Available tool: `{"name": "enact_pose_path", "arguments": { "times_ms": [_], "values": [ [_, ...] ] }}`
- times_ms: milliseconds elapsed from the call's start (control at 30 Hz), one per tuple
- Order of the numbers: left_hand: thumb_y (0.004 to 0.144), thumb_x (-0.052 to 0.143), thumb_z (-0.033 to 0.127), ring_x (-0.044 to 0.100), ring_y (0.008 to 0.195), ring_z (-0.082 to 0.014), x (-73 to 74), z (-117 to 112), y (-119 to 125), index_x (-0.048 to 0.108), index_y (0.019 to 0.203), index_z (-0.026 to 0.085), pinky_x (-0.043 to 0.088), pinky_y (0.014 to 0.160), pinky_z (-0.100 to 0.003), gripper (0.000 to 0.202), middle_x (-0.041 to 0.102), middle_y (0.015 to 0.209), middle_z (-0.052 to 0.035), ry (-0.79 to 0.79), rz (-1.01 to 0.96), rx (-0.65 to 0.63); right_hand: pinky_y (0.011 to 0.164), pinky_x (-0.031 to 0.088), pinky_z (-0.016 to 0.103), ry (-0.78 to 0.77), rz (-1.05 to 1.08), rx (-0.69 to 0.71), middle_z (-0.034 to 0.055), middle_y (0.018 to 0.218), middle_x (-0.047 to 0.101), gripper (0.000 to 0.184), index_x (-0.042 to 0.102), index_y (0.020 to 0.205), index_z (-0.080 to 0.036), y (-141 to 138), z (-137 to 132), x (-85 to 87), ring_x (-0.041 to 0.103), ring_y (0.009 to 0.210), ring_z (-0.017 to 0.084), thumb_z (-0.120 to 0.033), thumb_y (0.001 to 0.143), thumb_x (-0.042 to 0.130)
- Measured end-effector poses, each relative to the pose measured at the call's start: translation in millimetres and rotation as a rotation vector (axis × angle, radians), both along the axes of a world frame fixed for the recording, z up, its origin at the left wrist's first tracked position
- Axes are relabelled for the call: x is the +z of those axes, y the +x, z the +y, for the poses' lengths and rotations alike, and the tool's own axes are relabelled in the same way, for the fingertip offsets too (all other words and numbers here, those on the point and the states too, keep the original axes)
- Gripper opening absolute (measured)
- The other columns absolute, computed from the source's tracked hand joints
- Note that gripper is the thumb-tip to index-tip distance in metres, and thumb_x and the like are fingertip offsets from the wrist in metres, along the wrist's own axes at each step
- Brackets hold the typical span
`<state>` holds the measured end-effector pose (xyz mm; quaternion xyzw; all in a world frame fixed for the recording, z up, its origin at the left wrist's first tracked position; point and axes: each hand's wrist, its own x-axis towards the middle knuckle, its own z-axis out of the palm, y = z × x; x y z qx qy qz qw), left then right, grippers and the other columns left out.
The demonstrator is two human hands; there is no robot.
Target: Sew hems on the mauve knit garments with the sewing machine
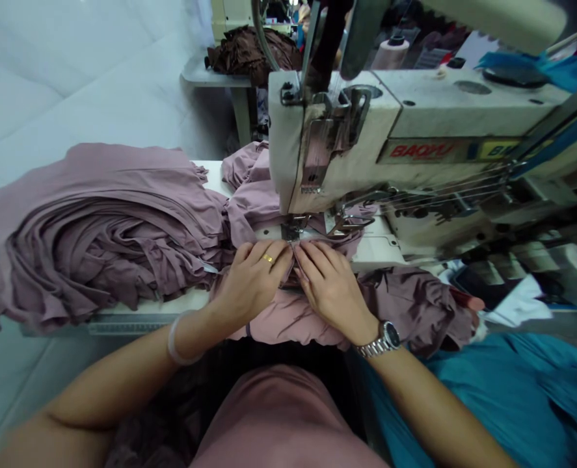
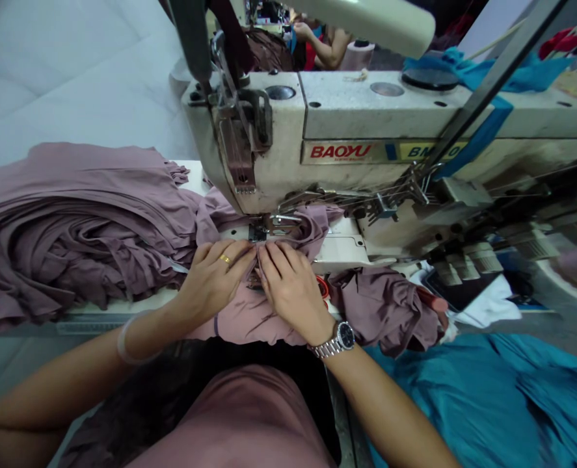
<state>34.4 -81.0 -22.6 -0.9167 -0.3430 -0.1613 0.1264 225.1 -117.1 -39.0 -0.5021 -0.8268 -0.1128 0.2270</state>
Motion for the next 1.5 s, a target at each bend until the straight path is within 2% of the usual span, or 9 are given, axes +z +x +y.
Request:
{"name": "enact_pose_path", "arguments": {
  "times_ms": [333,467,733,1000,1200,1333,1500],
  "values": [
    [0.095,0.044,0.014,0.053,0.117,-0.0246,-2.7,-2.2,-0.5,0.054,0.133,0.01,0.044,0.091,-0.038,0.04,0.058,0.132,-0.0116,-0.042,-0.026,-0.006,0.091,0.042,0.044,0.006,-0.169,-0.032,0.0142,0.134,0.057,0.041,0.056,0.131,-0.008,-3.2,-1.1,9.7,0.048,0.118,0.03,-0.025,0.096,0.046],
    [0.093,0.046,0.015,0.053,0.116,-0.0245,-3.9,-0.8,-0.6,0.052,0.135,0.011,0.044,0.091,-0.039,0.042,0.058,0.133,-0.0122,-0.044,-0.019,-0.003,0.091,0.043,0.044,0.006,-0.154,-0.028,0.0153,0.134,0.057,0.041,0.055,0.132,-0.007,-3.0,0.4,10.5,0.049,0.117,0.03,-0.025,0.095,0.047],
    [0.093,0.042,0.013,0.052,0.118,-0.0254,-5.6,2.3,-1.3,0.052,0.136,0.011,0.043,0.094,-0.039,0.044,0.057,0.133,-0.0138,-0.058,-0.022,-0.009,0.101,0.041,0.045,-0.026,-0.074,0.044,0.0143,0.138,0.055,0.042,0.052,0.135,-0.009,4.9,1.6,4.7,0.046,0.124,0.028,-0.017,0.094,0.047],
    [0.095,0.044,0.015,0.051,0.119,-0.0266,-1.2,8.5,1.3,0.05,0.136,0.008,0.042,0.094,-0.039,0.043,0.054,0.137,-0.0136,-0.064,0.0,0.012,0.102,0.038,0.045,-0.06,-0.051,0.0,0.0104,0.141,0.053,0.042,0.052,0.135,-0.009,0.5,10.7,7.0,0.046,0.125,0.027,-0.027,0.098,0.043],
    [0.094,0.048,0.016,0.053,0.119,-0.0264,1.3,12.2,0.5,0.054,0.132,0.008,0.046,0.093,-0.04,0.039,0.057,0.135,-0.0134,-0.034,-0.003,-0.009,0.1,0.038,0.047,-0.061,-0.048,-0.02,0.011,0.139,0.054,0.043,0.052,0.135,-0.01,-2.2,14.1,9.2,0.048,0.123,0.028,-0.029,0.098,0.043],
    [0.095,0.051,0.015,0.059,0.111,-0.0228,2.5,15.4,-5.8,0.062,0.121,0.012,0.049,0.091,-0.036,0.029,0.065,0.122,-0.0097,-0.008,-0.066,-0.104,0.099,0.041,0.044,0.005,0.013,0.039,0.0112,0.128,0.061,0.034,0.058,0.126,-0.009,-1.1,12.8,5.7,0.051,0.117,0.026,-0.02,0.095,0.048],
    [0.095,0.053,0.017,0.063,0.102,-0.02,3.4,17.7,-12.1,0.066,0.111,0.015,0.052,0.085,-0.033,0.021,0.069,0.111,-0.0067,0.002,-0.128,-0.193,0.089,0.047,0.039,0.052,0.183,0.086,0.0093,0.107,0.068,0.02,0.064,0.108,-0.012,-3.6,9.2,2.4,0.055,0.1,0.021,-0.014,0.091,0.053]
  ]
}}
